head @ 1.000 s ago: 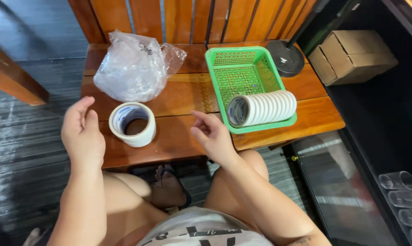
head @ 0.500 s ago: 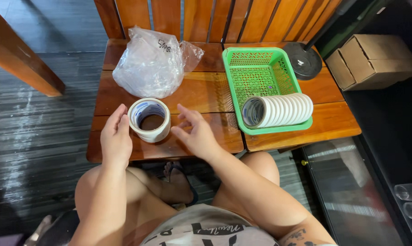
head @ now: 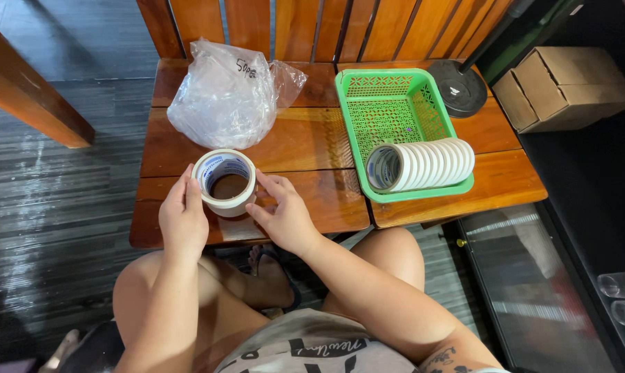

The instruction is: The person sits cross-legged on a wooden bench and repeatedly picks up rolls of white tape from the bench surface, placing them into a green plastic basket. After stacking several rolls, the person picks up a clear plastic bag and crumples it.

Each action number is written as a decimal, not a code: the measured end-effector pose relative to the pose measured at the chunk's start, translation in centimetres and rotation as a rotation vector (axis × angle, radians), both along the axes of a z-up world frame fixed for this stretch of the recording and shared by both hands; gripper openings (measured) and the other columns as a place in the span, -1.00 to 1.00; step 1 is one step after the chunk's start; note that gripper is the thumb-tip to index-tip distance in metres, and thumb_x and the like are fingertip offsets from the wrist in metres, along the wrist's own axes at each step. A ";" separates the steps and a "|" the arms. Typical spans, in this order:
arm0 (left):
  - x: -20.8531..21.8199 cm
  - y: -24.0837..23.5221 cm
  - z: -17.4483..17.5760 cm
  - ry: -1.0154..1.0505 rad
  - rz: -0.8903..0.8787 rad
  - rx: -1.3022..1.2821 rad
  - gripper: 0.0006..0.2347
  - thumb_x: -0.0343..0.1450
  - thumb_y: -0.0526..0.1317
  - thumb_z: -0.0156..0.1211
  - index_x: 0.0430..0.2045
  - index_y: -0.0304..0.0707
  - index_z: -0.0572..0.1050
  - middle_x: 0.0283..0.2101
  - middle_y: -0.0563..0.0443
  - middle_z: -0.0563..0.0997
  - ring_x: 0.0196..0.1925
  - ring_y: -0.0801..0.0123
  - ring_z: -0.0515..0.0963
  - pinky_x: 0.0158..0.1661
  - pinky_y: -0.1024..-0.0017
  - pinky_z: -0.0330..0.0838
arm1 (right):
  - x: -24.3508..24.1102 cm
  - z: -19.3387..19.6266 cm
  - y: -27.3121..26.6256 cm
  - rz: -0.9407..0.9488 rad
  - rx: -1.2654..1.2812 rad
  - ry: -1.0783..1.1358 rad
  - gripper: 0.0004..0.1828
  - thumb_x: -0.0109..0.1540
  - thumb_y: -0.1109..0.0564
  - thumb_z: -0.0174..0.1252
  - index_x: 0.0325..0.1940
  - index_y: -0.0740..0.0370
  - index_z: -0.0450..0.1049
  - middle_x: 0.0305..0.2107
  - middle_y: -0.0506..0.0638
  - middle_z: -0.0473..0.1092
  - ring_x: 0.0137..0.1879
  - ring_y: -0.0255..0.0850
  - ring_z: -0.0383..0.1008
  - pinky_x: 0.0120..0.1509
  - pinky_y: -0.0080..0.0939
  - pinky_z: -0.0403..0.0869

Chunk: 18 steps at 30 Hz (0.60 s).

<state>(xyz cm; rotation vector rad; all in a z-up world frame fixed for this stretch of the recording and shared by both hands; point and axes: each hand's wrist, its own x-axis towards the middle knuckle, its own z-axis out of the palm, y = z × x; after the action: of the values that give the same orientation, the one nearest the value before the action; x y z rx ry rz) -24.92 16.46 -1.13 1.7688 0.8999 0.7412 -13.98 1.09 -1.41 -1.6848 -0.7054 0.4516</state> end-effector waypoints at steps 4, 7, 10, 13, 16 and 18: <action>-0.1 -0.6 0.8 -0.015 0.002 0.001 -0.67 0.66 -0.14 -0.09 0.30 -0.20 0.44 0.26 -0.24 0.52 0.36 0.01 0.42 0.35 0.09 0.25 | -0.2 0.1 0.0 0.000 0.004 0.005 -0.23 0.18 0.22 0.35 0.47 0.27 0.29 0.19 0.18 0.32 0.16 -0.13 0.52 0.04 -0.30 0.61; -0.1 -0.9 1.1 -0.013 0.012 0.009 -0.67 0.66 -0.14 -0.10 0.30 -0.20 0.44 0.27 -0.23 0.52 0.37 0.02 0.41 0.36 0.10 0.24 | -0.3 0.2 0.0 -0.009 0.000 -0.007 -0.24 0.18 0.22 0.36 0.46 0.26 0.30 0.18 0.18 0.33 0.16 -0.12 0.53 0.03 -0.29 0.61; -0.1 -0.9 1.2 -0.014 0.023 0.009 -0.67 0.66 -0.15 -0.10 0.30 -0.20 0.44 0.26 -0.24 0.52 0.37 0.01 0.42 0.36 0.09 0.25 | -0.4 0.7 -0.1 -0.003 -0.002 -0.003 -0.24 0.18 0.22 0.35 0.47 0.27 0.30 0.18 0.18 0.32 0.17 -0.12 0.52 0.05 -0.29 0.61; 0.1 -0.8 0.9 -0.005 0.026 0.032 -0.67 0.67 -0.14 -0.10 0.29 -0.20 0.45 0.25 -0.26 0.52 0.36 0.00 0.43 0.35 0.08 0.25 | -0.4 1.0 -0.1 -0.009 -0.010 0.003 -0.24 0.18 0.22 0.35 0.47 0.25 0.30 0.19 0.18 0.32 0.17 -0.13 0.52 0.05 -0.30 0.60; 0.1 -0.8 0.7 -0.017 0.035 0.049 -0.67 0.66 -0.14 -0.10 0.29 -0.20 0.44 0.24 -0.25 0.53 0.35 0.01 0.43 0.34 0.09 0.26 | -0.4 0.9 -0.1 -0.012 -0.002 0.002 -0.25 0.19 0.22 0.34 0.47 0.24 0.30 0.16 0.17 0.33 0.14 -0.17 0.51 0.02 -0.31 0.59; 0.1 -0.9 0.8 -0.013 0.040 0.065 -0.67 0.67 -0.13 -0.10 0.29 -0.20 0.45 0.24 -0.26 0.53 0.34 -0.01 0.44 0.34 0.08 0.27 | -0.3 0.8 -0.1 -0.016 -0.030 -0.017 -0.27 0.20 0.18 0.34 0.46 0.20 0.33 0.14 0.13 0.36 0.12 -0.21 0.53 0.01 -0.33 0.59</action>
<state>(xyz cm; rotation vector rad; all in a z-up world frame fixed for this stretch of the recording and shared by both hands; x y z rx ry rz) -24.77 15.57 -0.36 1.8052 0.9140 0.8147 -14.25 1.02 -0.64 -1.7232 -0.7002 0.4389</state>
